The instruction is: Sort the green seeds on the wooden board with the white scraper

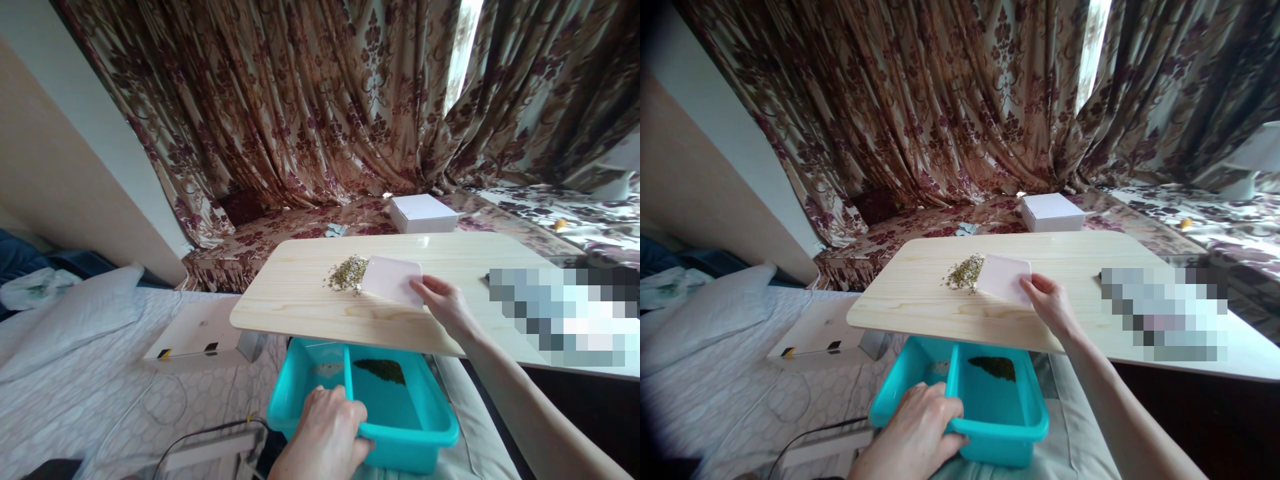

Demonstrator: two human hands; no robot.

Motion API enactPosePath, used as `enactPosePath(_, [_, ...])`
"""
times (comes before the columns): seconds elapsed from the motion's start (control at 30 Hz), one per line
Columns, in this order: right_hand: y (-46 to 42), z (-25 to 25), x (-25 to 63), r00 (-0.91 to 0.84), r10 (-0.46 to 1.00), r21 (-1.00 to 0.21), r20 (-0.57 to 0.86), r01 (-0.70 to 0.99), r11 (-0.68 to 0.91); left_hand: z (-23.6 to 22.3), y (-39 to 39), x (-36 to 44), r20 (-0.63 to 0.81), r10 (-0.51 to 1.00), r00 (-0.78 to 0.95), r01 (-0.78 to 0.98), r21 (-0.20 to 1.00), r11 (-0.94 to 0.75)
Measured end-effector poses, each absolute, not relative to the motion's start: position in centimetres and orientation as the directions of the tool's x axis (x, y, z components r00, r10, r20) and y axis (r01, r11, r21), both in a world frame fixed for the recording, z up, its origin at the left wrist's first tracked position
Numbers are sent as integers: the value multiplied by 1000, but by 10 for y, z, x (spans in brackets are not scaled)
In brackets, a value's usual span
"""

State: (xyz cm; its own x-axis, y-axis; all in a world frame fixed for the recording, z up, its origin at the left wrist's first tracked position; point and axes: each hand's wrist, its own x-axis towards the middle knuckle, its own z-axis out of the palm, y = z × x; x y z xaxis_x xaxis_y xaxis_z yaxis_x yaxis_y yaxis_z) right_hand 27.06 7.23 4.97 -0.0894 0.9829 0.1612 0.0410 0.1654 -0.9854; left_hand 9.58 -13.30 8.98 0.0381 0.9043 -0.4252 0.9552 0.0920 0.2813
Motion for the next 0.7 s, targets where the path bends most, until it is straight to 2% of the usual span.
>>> enactPosePath(0.23, [72, 47, 271, -97, 983, -984, 154, 76, 161, 90, -135, 97, -428, 903, 40, 958, 274, 88])
enactPosePath(0.7, [71, 50, 267, -113, 985, -990, 133, 24, 137, 83, -136, 94, -396, 917, 45, 956, 282, 75])
